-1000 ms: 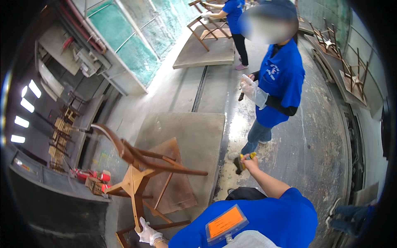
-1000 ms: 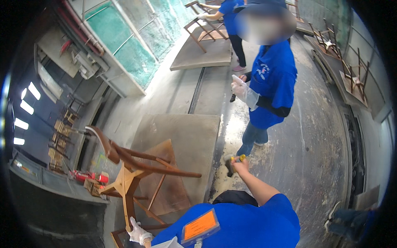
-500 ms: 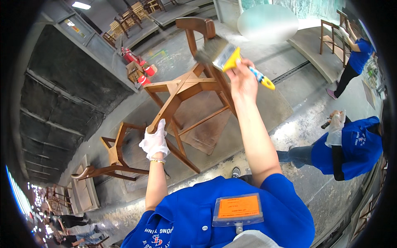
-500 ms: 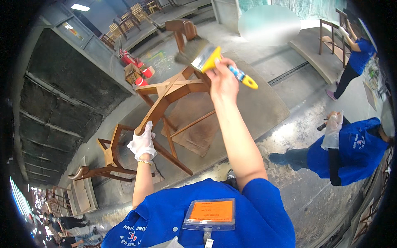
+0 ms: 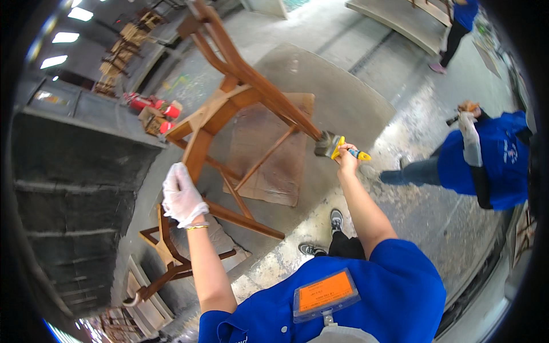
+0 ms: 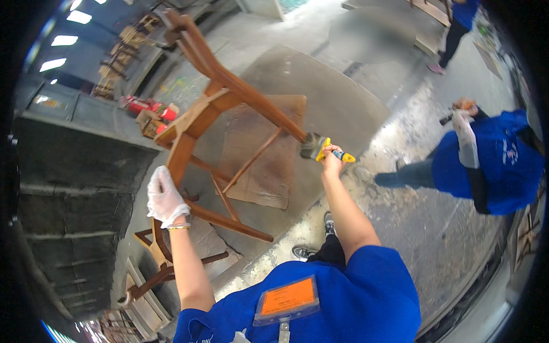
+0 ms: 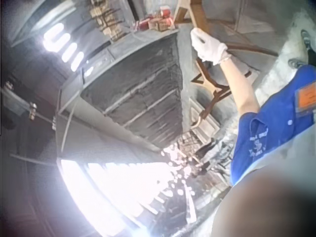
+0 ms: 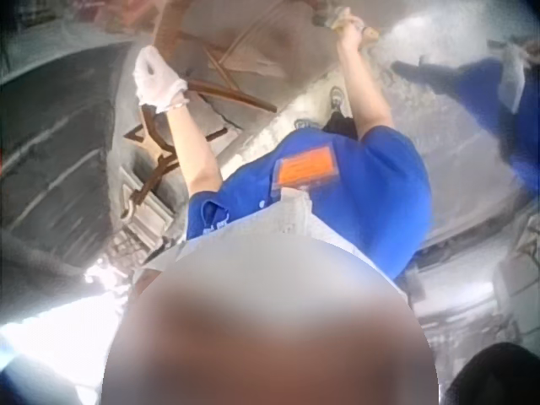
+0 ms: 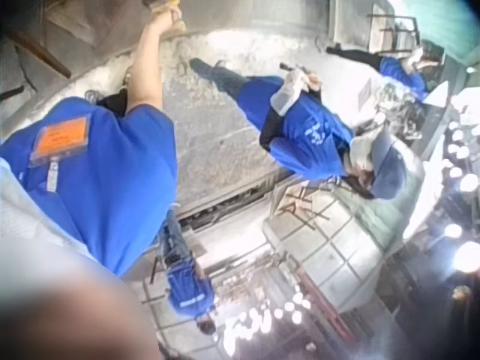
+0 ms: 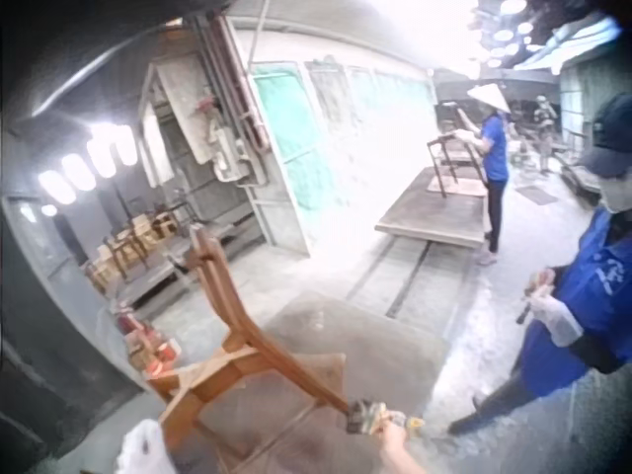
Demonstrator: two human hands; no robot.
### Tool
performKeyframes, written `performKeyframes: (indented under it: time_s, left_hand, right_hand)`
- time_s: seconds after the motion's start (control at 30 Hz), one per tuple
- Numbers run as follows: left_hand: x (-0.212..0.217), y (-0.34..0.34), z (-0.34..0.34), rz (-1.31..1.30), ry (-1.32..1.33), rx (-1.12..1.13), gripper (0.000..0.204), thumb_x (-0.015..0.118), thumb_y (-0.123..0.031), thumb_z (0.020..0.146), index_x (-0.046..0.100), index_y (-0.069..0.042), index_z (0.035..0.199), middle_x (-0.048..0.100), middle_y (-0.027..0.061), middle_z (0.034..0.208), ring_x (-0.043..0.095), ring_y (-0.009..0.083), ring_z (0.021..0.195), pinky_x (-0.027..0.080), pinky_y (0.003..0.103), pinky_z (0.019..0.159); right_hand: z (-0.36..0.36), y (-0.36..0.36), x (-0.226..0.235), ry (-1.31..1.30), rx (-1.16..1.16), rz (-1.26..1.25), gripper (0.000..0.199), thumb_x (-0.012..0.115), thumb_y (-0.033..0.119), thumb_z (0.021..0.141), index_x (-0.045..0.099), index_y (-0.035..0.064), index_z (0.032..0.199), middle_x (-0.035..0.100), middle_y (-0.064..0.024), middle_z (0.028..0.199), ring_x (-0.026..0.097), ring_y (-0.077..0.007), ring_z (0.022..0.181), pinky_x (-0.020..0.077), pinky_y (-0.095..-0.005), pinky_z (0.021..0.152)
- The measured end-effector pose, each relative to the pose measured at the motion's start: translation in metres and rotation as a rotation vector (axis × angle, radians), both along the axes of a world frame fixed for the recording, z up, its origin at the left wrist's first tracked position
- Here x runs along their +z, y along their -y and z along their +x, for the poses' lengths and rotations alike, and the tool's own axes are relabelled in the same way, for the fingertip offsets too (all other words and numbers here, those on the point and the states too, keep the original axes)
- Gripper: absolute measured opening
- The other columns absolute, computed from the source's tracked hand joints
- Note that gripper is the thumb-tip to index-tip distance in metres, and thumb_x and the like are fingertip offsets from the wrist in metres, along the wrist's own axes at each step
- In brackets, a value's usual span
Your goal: The person wipes a wooden chair with a white cloth and brushes it with a yellow-handled brush, repeatedly turning the chair to access different sides. Other workers in blue shirts are visible in the background performing similar tasks.
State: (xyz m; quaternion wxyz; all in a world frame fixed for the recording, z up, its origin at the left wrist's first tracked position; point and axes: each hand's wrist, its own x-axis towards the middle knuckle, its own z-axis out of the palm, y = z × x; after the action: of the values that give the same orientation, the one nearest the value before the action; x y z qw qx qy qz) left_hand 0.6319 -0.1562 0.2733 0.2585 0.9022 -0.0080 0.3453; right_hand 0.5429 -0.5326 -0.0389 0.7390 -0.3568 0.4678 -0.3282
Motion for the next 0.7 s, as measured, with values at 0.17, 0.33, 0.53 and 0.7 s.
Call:
performKeyframes:
  time_s: [0.17, 0.33, 0.53, 0.7]
  left_hand:
    - [0.011, 0.004, 0.035, 0.013, -0.061, 0.066, 0.032, 0.071, -0.038, 0.105, 0.081, -0.011, 0.119, 0.081, 0.0123, 0.112, 0.078, 0.0266, 0.1, 0.059, 0.039, 0.091]
    - [0.018, 0.013, 0.058, 0.128, -0.205, 0.253, 0.046, 0.068, -0.051, 0.104, 0.082, -0.012, 0.123, 0.082, 0.0087, 0.116, 0.079, 0.0226, 0.103, 0.057, 0.036, 0.093]
    - [0.027, 0.025, 0.094, -0.015, -0.214, 0.219, 0.051, 0.07, -0.054, 0.102, 0.083, -0.008, 0.118, 0.084, 0.0079, 0.11, 0.078, 0.0189, 0.097, 0.057, 0.033, 0.091]
    - [0.028, 0.021, 0.106, 0.112, -0.21, 0.235, 0.056, 0.06, -0.063, 0.102, 0.081, -0.016, 0.123, 0.081, 0.0126, 0.114, 0.078, 0.0334, 0.103, 0.056, 0.045, 0.093]
  right_hand:
    - [0.052, -0.012, 0.039, -0.204, -0.129, -0.065, 0.014, 0.074, 0.013, 0.094, 0.073, 0.0045, 0.105, 0.074, -0.0063, 0.094, 0.07, -0.0186, 0.082, 0.0586, -0.034, 0.076]
    - [0.125, -0.035, 0.125, 0.637, 0.282, -0.453, 0.014, 0.081, 0.005, 0.087, 0.069, 0.009, 0.094, 0.065, -0.0088, 0.134, 0.066, -0.0211, 0.113, 0.0557, -0.0374, 0.093]
    - [0.013, 0.032, -0.015, 0.264, 0.109, 0.17, 0.013, 0.069, -0.001, 0.094, 0.064, 0.0109, 0.096, 0.064, -0.0123, 0.143, 0.068, -0.0276, 0.12, 0.062, -0.0477, 0.096]
    - [0.011, 0.048, -0.051, -0.477, -0.014, -0.015, 0.019, 0.07, 0.001, 0.084, 0.07, 0.0194, 0.079, 0.072, -0.0038, 0.099, 0.072, -0.0237, 0.095, 0.0571, -0.0405, 0.084]
